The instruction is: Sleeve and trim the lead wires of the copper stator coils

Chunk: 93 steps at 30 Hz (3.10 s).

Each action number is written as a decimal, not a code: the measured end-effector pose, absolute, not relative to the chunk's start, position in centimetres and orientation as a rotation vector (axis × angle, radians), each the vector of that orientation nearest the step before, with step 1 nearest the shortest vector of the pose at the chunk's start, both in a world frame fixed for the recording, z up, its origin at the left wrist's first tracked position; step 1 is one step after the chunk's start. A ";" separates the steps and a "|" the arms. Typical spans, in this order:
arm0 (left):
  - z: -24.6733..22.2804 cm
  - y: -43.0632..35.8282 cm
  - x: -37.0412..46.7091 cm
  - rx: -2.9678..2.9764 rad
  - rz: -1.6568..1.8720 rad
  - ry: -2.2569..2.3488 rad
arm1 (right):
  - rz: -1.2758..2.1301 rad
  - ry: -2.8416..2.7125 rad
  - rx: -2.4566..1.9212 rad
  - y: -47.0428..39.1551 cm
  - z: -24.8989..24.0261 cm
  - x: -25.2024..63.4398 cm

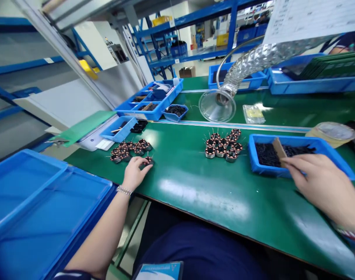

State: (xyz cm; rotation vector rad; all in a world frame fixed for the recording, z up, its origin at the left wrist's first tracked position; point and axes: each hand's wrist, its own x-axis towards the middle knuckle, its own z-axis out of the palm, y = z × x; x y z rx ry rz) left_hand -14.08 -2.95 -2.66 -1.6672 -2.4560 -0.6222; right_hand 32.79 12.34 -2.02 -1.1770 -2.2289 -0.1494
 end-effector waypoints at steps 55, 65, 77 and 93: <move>-4.0 -2.2 3.1 -3.090 -1.190 -1.870 | 1.545 -1.326 -1.186 2.0 -3.7 20.9; -4.0 -2.2 3.1 -3.093 -1.194 -1.873 | 1.509 -1.397 -1.204 1.9 -3.4 21.0; -4.1 -2.2 3.1 -3.102 -1.193 -1.880 | 1.524 -1.389 -1.197 1.9 -3.4 20.9; -3.9 -2.2 3.1 -3.100 -1.192 -1.887 | 1.559 -1.419 -1.235 2.2 -3.2 21.1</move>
